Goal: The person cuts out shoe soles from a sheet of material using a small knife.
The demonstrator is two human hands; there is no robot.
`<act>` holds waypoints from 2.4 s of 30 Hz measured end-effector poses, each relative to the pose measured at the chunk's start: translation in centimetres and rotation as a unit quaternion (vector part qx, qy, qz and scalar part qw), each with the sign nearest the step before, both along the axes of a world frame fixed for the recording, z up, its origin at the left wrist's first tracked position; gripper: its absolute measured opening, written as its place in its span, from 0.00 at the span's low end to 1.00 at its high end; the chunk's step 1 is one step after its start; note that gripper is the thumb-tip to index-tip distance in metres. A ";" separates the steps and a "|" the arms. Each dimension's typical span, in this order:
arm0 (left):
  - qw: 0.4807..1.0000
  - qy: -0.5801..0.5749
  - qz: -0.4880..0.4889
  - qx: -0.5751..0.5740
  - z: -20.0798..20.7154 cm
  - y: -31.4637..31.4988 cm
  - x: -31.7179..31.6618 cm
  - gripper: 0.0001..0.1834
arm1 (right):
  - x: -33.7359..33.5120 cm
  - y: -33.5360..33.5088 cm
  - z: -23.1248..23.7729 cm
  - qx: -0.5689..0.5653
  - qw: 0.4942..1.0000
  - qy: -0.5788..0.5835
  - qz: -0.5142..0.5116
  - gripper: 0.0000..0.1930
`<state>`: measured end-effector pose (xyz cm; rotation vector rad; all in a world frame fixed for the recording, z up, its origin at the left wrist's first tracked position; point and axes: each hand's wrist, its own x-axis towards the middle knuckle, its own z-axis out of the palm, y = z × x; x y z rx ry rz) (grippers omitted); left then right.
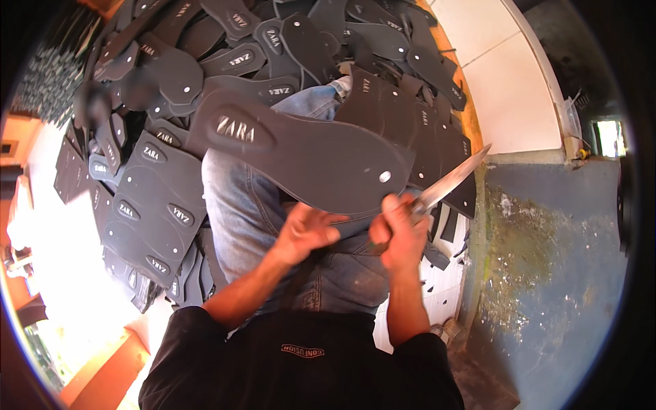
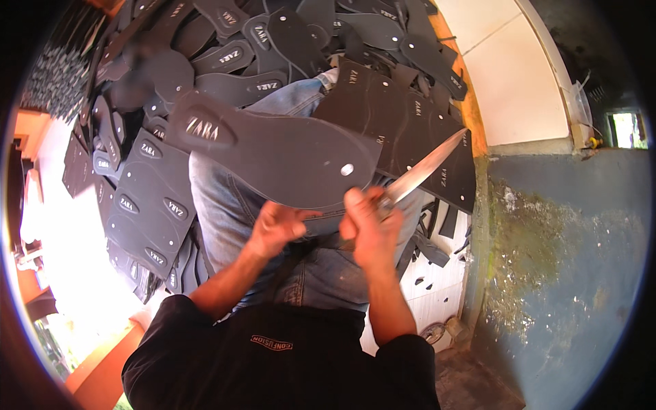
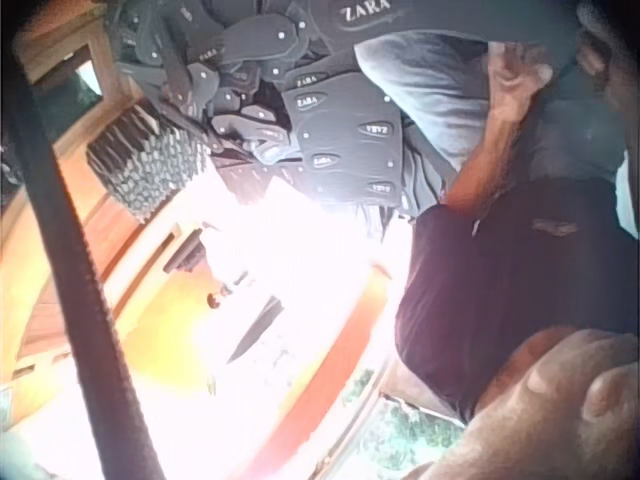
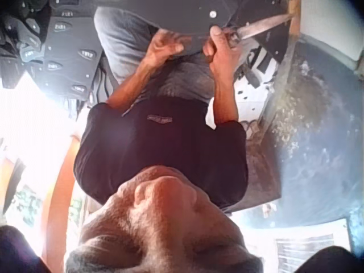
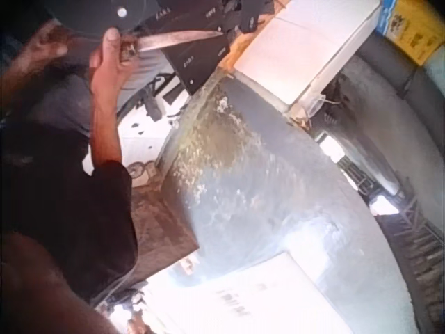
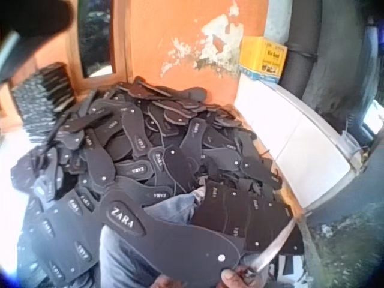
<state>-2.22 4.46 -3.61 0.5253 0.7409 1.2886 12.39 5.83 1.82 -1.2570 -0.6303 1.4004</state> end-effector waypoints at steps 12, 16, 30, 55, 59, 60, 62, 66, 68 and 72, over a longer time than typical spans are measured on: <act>0.972 -0.123 0.024 -0.200 3.2 -2.0 5.6 0.12 | 6.1 -9.4 -3.3 -0.072 0.867 -0.489 0.068 0.23; 0.966 -0.131 0.020 -0.224 3.2 -3.2 6.1 0.09 | 6.1 -10.9 -3.4 -0.096 0.855 -0.503 0.077 0.22; 0.970 -0.084 -0.008 -0.229 0.1 -5.5 3.6 0.10 | 5.0 -11.6 -3.8 -0.149 0.827 -0.510 0.183 0.15; 0.963 0.108 -0.099 -0.228 -0.1 2.3 -9.0 0.14 | -0.5 -9.3 -3.9 -0.102 0.925 -0.234 0.283 0.18; 0.954 0.156 -0.143 -0.213 0.4 1.7 -8.8 0.16 | -1.1 -7.9 -5.8 -0.044 0.864 -0.423 0.269 0.21; 0.953 0.133 -0.155 -0.224 0.5 1.8 -8.8 0.18 | -1.1 -7.6 -6.1 -0.047 0.861 -0.427 0.272 0.21; 0.947 0.158 -0.161 -0.229 1.0 1.9 -8.4 0.18 | -1.2 -7.3 -6.3 -0.042 0.858 -0.431 0.276 0.21; 0.946 0.153 -0.186 -0.215 0.9 2.1 -8.4 0.19 | -0.8 -7.5 -6.6 -0.035 0.863 -0.428 0.267 0.20; 0.941 0.172 -0.201 -0.210 1.3 2.3 -8.4 0.18 | -0.6 -7.2 -7.0 -0.028 0.860 -0.429 0.275 0.19; 0.926 0.209 -0.241 -0.201 1.4 2.4 -8.5 0.17 | -1.3 -3.6 -6.0 0.009 0.832 -0.453 0.321 0.14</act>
